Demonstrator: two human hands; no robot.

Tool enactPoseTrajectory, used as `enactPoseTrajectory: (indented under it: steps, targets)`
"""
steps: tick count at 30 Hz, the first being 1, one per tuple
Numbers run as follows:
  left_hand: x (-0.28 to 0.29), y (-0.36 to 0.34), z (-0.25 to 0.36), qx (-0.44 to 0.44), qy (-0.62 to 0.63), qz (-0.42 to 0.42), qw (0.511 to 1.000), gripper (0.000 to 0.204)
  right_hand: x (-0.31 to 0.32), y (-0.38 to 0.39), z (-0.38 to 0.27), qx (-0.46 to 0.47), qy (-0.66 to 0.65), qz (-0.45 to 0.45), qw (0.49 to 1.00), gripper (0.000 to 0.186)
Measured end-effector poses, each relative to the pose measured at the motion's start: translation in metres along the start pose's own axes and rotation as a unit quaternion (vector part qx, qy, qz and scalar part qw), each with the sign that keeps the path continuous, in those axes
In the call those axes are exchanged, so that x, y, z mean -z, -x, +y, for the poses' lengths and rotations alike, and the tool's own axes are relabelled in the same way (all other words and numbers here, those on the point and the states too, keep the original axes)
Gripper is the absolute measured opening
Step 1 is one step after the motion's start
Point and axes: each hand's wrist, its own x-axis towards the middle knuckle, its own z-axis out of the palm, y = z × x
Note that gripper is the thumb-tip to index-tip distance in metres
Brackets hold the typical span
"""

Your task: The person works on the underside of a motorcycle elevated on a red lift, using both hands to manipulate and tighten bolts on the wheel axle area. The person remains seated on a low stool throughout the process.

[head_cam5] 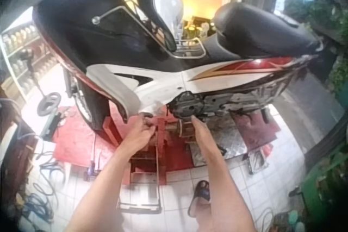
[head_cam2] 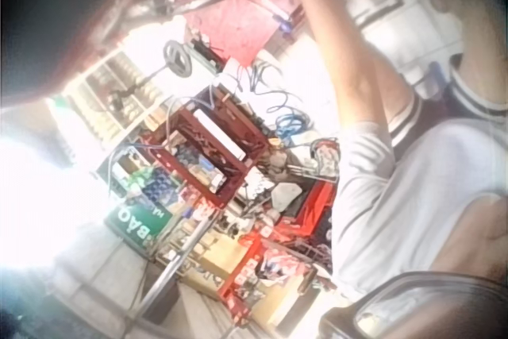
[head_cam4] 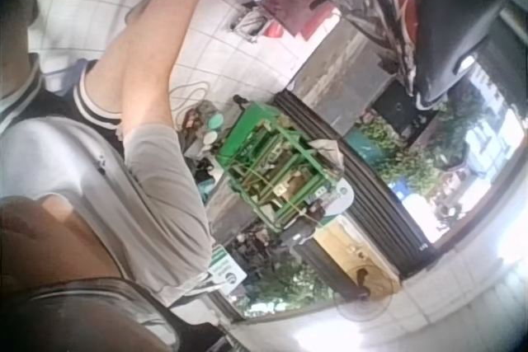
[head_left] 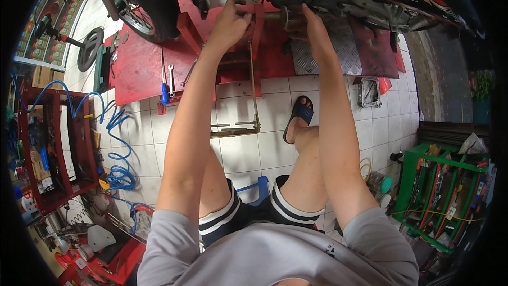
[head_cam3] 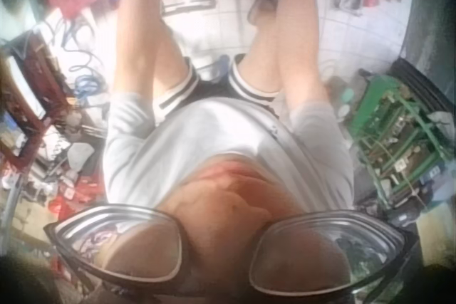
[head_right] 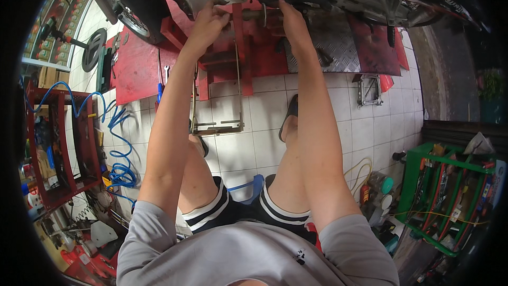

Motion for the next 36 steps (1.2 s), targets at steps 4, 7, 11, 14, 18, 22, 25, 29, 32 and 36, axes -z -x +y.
enactPoseTrajectory:
  steps: [4,7,11,14,18,22,25,29,32,36]
  targets:
    - [0.001,0.003,0.005,0.084,0.121,-0.021,0.989,0.037,0.0,0.001,0.0,-0.011,0.006,0.0,1.0,0.049]
    - [0.003,0.004,0.003,-0.022,0.13,-0.015,0.991,0.039,-0.002,0.001,-0.001,-0.008,0.006,-0.004,1.0,0.049]
    - [0.002,0.005,0.016,0.079,0.055,-0.031,0.995,0.04,0.002,0.001,0.001,-0.009,0.011,0.005,1.0,0.049]
    - [0.003,0.006,0.004,0.041,0.12,-0.015,0.992,0.041,-0.004,0.001,0.0,-0.007,0.007,0.0,1.0,0.049]
    - [0.008,-0.001,-0.001,0.02,0.038,0.005,0.999,0.043,-0.006,0.001,-0.001,-0.006,0.014,0.007,1.0,0.048]
    - [0.006,0.005,0.007,0.088,0.157,-0.037,0.983,0.04,-0.003,0.001,0.0,-0.016,0.019,0.007,1.0,0.048]
    - [0.004,0.007,0.005,-0.009,0.134,-0.025,0.991,0.041,-0.005,0.001,-0.002,-0.019,0.022,0.011,1.0,0.048]
    - [0.006,0.001,0.004,0.055,0.048,-0.037,0.997,0.04,-0.003,0.0,-0.001,-0.02,0.027,0.007,0.999,0.048]
    - [0.003,0.003,0.003,0.021,0.031,-0.015,0.999,0.039,-0.004,0.001,-0.001,-0.018,0.024,0.013,0.999,0.045]
    - [0.005,0.001,-0.001,0.018,0.081,-0.025,0.996,0.037,-0.004,0.0,0.0,-0.013,0.019,0.015,1.0,0.043]
